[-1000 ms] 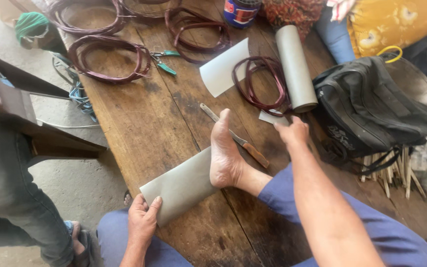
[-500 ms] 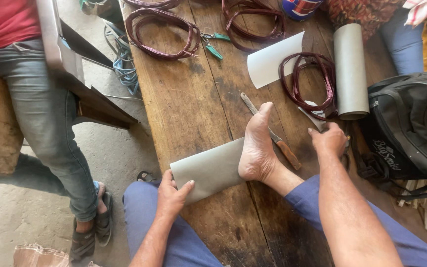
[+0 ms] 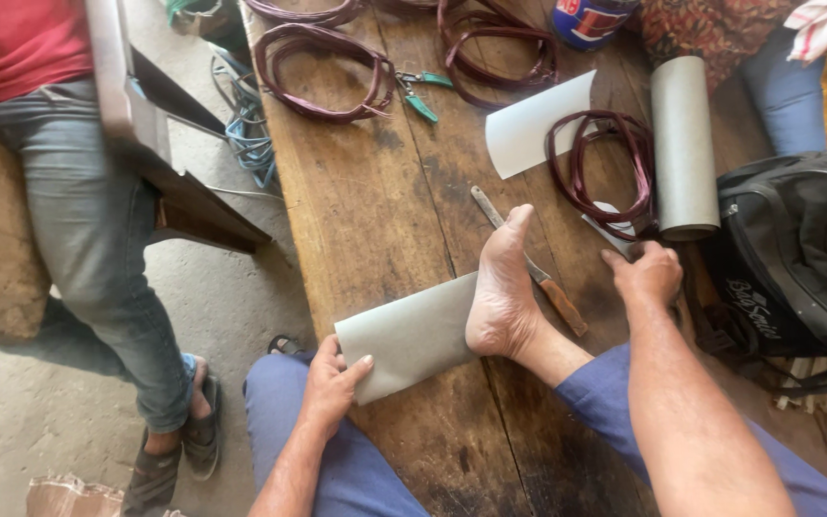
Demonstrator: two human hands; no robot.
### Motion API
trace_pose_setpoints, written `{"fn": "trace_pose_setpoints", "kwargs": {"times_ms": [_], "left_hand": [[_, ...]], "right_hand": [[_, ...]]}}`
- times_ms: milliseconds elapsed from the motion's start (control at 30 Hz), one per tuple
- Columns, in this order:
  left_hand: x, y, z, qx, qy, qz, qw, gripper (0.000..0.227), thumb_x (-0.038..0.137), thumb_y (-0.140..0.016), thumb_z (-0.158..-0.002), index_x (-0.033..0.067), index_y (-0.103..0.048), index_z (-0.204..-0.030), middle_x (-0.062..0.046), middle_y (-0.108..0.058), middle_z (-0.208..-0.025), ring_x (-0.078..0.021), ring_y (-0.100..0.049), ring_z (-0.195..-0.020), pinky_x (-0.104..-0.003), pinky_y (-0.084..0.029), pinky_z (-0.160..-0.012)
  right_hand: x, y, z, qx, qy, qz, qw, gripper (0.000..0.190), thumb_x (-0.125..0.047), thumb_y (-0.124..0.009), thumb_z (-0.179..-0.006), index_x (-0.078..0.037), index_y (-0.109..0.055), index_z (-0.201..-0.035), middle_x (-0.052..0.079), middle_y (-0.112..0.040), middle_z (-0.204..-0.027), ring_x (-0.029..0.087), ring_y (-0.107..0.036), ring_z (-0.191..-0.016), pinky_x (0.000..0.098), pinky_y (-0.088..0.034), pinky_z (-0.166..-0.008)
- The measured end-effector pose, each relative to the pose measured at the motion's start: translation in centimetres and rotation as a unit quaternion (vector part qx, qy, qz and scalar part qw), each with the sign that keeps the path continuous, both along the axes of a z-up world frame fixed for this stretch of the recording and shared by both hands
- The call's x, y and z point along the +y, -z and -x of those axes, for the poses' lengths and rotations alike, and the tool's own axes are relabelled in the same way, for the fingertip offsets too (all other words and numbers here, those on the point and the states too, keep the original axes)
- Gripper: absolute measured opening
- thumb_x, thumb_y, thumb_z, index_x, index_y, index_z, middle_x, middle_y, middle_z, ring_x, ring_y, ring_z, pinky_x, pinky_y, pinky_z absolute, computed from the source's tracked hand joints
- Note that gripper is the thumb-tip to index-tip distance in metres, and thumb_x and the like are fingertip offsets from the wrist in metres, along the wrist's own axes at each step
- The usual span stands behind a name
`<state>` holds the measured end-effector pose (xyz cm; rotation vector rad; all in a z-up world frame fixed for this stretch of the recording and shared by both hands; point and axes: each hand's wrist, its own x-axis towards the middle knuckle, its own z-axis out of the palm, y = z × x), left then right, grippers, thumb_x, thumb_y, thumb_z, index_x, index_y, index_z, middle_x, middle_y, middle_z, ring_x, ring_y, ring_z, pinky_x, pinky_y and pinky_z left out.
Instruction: The person unrolls a sheet of gray material on a wooden table, cuts a section with a knife, and then uses scissors to trim the edges of the cut piece. The person uses their bare foot to hold the material steady while cutting.
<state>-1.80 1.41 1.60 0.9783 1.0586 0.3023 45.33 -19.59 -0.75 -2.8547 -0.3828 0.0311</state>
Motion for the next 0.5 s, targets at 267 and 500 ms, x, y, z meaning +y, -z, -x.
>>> {"fn": "trace_pose_setpoints", "kwargs": {"times_ms": [267, 500], "left_hand": [[0.2, 0.0, 0.3, -0.021, 0.004, 0.005, 1.000, 0.045, 0.007, -0.072, -0.087, 0.0035, -0.053, -0.127, -0.011, -0.077, -0.099, -0.0149, -0.073, -0.084, -0.029, -0.058, -0.069], [0.3, -0.3, 0.3, 0.001, 0.014, 0.006, 1.000, 0.044, 0.009, -0.073, -0.086, 0.0038, -0.054, -0.125, -0.010, -0.077, -0.094, -0.0120, -0.070, -0.072, -0.025, -0.050, -0.050]], "right_hand": [[0.6, -0.2, -0.4, 0.060, 0.079, -0.119, 0.988, 0.082, -0.049, -0.092, -0.062, -0.010, -0.067, -0.129, 0.020, -0.066, -0.129, 0.035, -0.063, -0.118, 0.0475, -0.048, -0.099], [1.6, -2.4, 3.2, 0.046, -0.003, 0.057, 0.997, 0.047, -0.050, -0.078, -0.089, -0.020, -0.077, -0.125, 0.017, -0.059, -0.126, 0.037, -0.062, -0.113, 0.0505, -0.052, -0.093]]}}
